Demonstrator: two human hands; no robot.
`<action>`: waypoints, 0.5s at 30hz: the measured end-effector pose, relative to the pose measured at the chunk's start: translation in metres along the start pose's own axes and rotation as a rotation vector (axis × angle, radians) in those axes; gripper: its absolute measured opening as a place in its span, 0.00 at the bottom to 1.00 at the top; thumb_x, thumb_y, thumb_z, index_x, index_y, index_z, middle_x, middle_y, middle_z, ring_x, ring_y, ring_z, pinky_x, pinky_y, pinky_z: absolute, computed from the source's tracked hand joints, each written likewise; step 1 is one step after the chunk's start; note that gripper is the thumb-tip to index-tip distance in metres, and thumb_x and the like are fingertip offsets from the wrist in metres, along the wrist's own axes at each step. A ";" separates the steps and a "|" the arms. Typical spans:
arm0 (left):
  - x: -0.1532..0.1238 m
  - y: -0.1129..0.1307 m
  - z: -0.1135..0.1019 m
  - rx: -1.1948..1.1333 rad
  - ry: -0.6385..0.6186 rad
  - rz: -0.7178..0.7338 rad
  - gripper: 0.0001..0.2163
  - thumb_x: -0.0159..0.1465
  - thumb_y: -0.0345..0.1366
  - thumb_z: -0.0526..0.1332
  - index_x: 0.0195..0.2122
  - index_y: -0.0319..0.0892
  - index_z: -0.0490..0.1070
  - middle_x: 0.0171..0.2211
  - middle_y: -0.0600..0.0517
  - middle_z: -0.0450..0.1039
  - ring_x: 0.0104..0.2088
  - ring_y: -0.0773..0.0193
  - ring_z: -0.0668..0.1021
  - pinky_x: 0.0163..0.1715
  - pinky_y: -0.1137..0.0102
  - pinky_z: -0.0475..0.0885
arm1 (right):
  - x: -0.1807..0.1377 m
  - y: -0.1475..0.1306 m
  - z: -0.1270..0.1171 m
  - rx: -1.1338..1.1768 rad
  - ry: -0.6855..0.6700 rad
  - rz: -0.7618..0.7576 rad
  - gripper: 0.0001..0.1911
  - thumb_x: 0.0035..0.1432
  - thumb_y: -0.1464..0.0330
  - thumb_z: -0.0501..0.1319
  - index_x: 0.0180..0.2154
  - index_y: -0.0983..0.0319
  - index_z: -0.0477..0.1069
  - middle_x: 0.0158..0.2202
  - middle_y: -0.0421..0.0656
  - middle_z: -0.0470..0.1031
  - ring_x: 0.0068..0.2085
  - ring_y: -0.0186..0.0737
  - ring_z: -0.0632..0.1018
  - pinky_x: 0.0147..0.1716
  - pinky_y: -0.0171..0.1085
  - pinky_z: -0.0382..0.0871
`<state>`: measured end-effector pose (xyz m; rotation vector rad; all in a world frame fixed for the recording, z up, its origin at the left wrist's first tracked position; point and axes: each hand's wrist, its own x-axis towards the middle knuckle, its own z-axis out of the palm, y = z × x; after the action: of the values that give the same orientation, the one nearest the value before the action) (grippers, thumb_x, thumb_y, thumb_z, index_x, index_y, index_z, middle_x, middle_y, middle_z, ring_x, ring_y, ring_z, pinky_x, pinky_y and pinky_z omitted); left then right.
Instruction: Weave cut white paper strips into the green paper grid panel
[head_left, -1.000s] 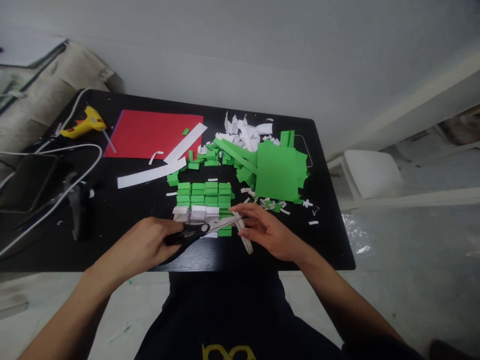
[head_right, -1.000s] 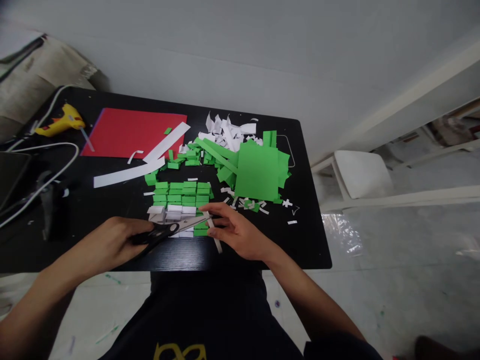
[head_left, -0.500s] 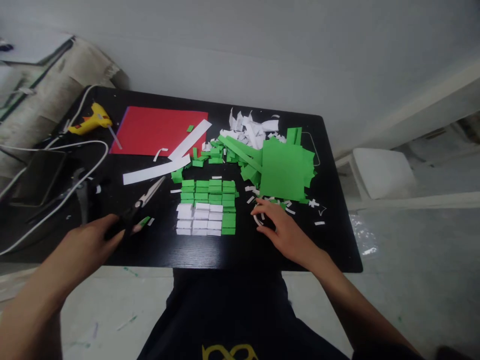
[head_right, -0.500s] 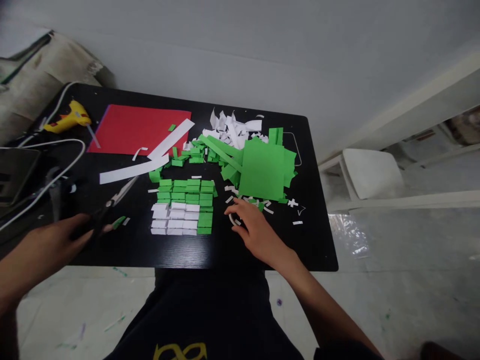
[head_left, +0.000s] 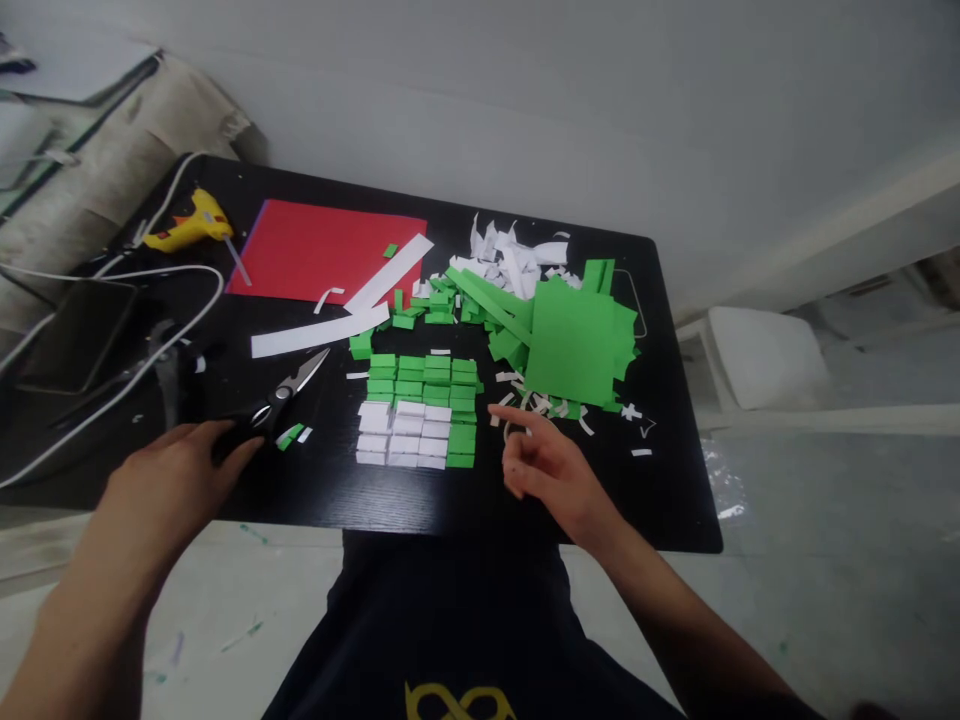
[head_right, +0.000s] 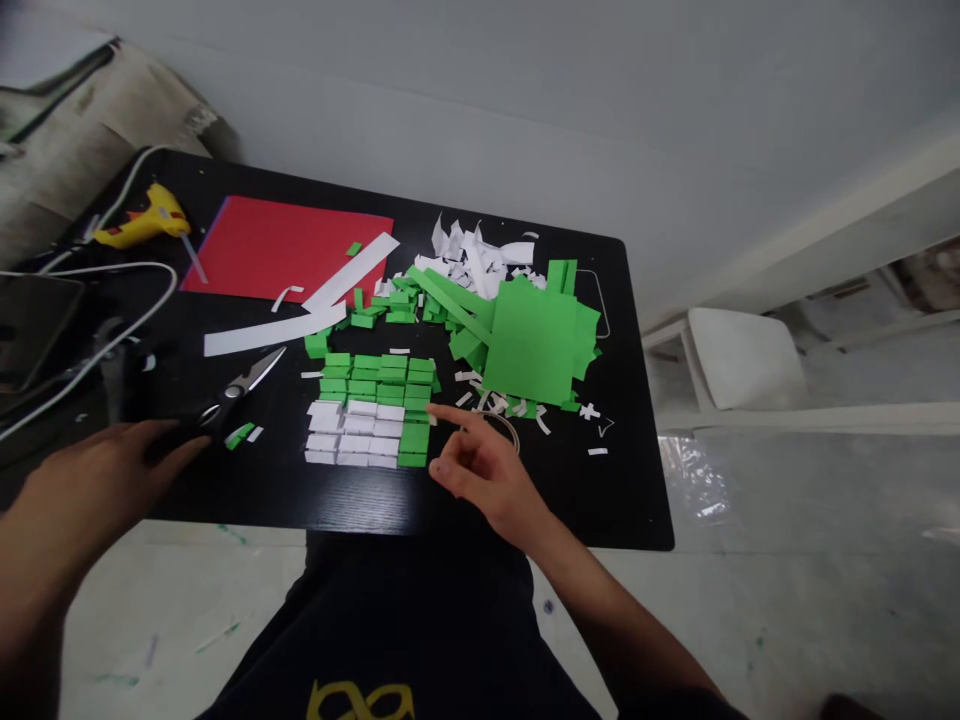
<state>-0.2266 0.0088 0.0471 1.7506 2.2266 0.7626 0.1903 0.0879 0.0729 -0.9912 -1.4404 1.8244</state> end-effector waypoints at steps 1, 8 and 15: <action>-0.001 0.009 -0.002 0.131 0.043 0.000 0.18 0.59 0.59 0.65 0.28 0.48 0.75 0.24 0.52 0.73 0.21 0.58 0.70 0.24 0.68 0.54 | 0.001 0.001 0.004 0.143 -0.069 0.049 0.29 0.66 0.63 0.67 0.66 0.49 0.67 0.29 0.33 0.65 0.27 0.32 0.67 0.28 0.34 0.65; -0.020 0.123 0.030 -0.438 -0.157 -0.132 0.14 0.66 0.51 0.65 0.43 0.48 0.81 0.39 0.52 0.84 0.33 0.59 0.82 0.34 0.65 0.76 | 0.007 0.010 0.036 0.438 -0.269 0.131 0.40 0.62 0.66 0.72 0.70 0.46 0.60 0.29 0.31 0.68 0.27 0.28 0.66 0.27 0.31 0.60; -0.033 0.184 0.073 -1.103 -0.268 -0.313 0.08 0.66 0.42 0.68 0.39 0.43 0.79 0.28 0.54 0.78 0.26 0.68 0.77 0.28 0.73 0.74 | 0.004 0.013 0.044 0.418 -0.288 0.146 0.42 0.60 0.67 0.74 0.70 0.45 0.61 0.31 0.32 0.68 0.29 0.30 0.65 0.31 0.32 0.62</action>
<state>-0.0288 0.0270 0.0750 0.8623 1.3562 1.2356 0.1513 0.0654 0.0655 -0.6555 -1.0886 2.3282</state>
